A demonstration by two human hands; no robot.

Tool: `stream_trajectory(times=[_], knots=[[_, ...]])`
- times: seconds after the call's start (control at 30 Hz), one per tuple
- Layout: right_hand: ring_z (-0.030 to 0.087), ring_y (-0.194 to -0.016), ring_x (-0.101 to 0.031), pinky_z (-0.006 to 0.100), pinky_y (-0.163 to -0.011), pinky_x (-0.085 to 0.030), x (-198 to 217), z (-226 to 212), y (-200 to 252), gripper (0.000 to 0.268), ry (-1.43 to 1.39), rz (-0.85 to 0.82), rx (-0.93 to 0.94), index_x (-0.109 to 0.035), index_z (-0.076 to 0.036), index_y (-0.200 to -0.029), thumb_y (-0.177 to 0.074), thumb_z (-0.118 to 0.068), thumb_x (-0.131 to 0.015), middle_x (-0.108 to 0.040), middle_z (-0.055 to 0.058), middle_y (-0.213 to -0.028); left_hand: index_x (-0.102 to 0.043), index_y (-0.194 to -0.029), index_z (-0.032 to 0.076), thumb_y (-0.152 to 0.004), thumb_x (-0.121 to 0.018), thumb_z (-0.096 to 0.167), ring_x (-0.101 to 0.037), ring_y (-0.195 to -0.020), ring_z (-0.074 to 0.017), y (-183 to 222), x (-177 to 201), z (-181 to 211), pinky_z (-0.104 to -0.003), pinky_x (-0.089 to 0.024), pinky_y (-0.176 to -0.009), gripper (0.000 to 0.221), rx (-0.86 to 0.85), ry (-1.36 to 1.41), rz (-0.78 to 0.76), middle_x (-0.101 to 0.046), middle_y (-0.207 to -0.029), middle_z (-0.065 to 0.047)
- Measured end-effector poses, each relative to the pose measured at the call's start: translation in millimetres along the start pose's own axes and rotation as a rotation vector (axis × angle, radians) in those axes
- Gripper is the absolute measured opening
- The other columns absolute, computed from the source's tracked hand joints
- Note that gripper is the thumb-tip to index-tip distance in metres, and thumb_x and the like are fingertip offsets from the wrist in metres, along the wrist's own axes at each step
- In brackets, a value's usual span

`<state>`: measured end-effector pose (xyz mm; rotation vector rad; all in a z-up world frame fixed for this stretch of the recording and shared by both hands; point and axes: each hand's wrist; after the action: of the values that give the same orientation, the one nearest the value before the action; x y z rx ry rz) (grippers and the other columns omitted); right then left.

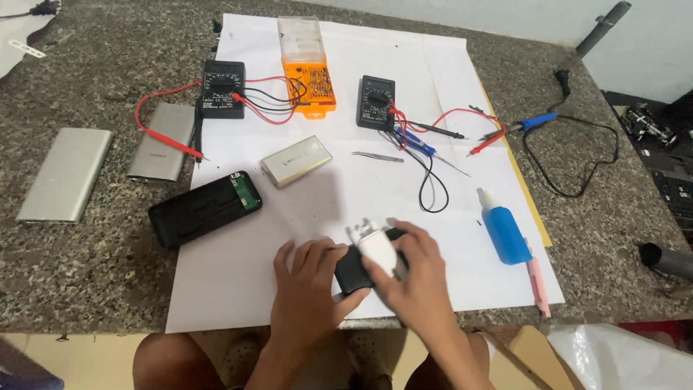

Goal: The person cleans the outer casing of a power bank with a cloth and then attempts to reinsert the internal battery and circuit module into the shell.

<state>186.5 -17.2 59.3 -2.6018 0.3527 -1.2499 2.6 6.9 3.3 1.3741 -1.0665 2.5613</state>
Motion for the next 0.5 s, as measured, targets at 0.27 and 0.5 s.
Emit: stream_trajectory(times=[0.27,0.5], knots=[[0.035,-0.124,-0.058,0.053,-0.095,-0.048,13,19,-16,0.042,0.236,0.011,-0.067,-0.064,-0.003,-0.095,-0.082,-0.04,-0.077,-0.064,0.012,-0.139,-0.064,-0.115,0.015,-0.066,-0.09,0.056,-0.059,-0.113,-0.0232,-1,1,0,-0.057,-0.032,-0.112,0.069,0.0,0.032,-0.008,-0.064,-0.116,-0.002],[0.018,-0.134,-0.055,0.041,-0.094,-0.03,-12,-27,9,0.032,0.091,0.054,-0.134,-0.058,-0.015,-0.085,-0.081,-0.041,-0.075,-0.066,-0.004,-0.141,-0.066,-0.109,0.014,-0.067,-0.086,0.045,-0.062,-0.109,-0.0241,-3,4,4,-0.056,-0.034,-0.111,0.056,0.007,0.002,0.049,-0.067,-0.115,-0.003]])
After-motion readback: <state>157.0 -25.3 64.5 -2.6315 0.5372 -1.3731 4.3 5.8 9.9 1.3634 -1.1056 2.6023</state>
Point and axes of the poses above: each hand's wrist, its own y-axis away from the middle knuckle, its own x-axis out of the back of the hand, z = x × y
